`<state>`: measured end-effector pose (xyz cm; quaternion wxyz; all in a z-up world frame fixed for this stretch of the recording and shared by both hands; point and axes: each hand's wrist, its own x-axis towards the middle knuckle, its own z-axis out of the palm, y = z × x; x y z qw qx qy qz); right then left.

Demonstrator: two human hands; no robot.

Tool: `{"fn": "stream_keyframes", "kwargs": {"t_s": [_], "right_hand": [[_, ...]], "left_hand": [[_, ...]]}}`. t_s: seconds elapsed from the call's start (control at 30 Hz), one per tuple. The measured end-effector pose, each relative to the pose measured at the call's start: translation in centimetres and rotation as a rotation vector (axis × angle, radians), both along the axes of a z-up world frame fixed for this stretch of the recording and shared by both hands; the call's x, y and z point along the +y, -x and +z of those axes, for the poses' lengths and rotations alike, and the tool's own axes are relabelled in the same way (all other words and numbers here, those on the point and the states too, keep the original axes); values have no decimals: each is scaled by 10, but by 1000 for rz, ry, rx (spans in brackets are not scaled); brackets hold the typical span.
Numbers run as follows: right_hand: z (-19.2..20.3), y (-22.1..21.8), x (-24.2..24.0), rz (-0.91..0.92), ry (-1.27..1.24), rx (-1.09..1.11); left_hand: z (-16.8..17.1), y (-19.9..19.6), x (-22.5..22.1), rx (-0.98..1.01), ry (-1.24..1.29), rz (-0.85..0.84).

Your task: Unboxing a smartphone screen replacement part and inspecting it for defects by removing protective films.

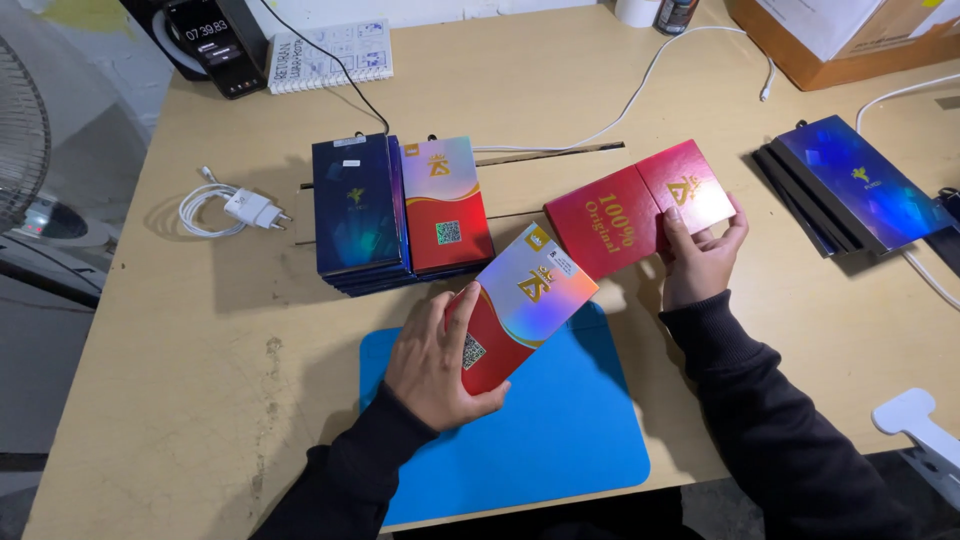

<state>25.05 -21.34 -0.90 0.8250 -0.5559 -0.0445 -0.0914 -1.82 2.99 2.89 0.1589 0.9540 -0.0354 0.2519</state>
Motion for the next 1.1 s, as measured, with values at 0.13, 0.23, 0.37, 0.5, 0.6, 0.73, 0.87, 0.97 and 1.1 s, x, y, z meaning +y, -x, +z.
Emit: {"fn": "stream_keyframes", "kwargs": {"t_s": [0.13, 0.23, 0.37, 0.5, 0.6, 0.73, 0.87, 0.97, 1.1], "right_hand": [[14, 17, 5, 101, 62, -80], [19, 19, 3, 141, 69, -89], [25, 13, -2, 196, 64, -77], [16, 2, -9, 239, 51, -62], [49, 18, -6, 279, 21, 49], [57, 20, -9, 287, 28, 59], [61, 21, -10, 276, 46, 77], [66, 23, -12, 293, 95, 39], [56, 19, -7, 328, 94, 104]], "left_hand": [[5, 2, 4, 53, 9, 4], [8, 4, 8, 50, 16, 7], [18, 2, 16, 76, -12, -19], [24, 5, 22, 84, -26, -58], [23, 8, 27, 52, -61, -38], [27, 10, 29, 73, -38, -37], [29, 9, 28, 64, -49, -47], [29, 10, 32, 91, -61, -62], [26, 9, 39, 99, -77, -52]]}}
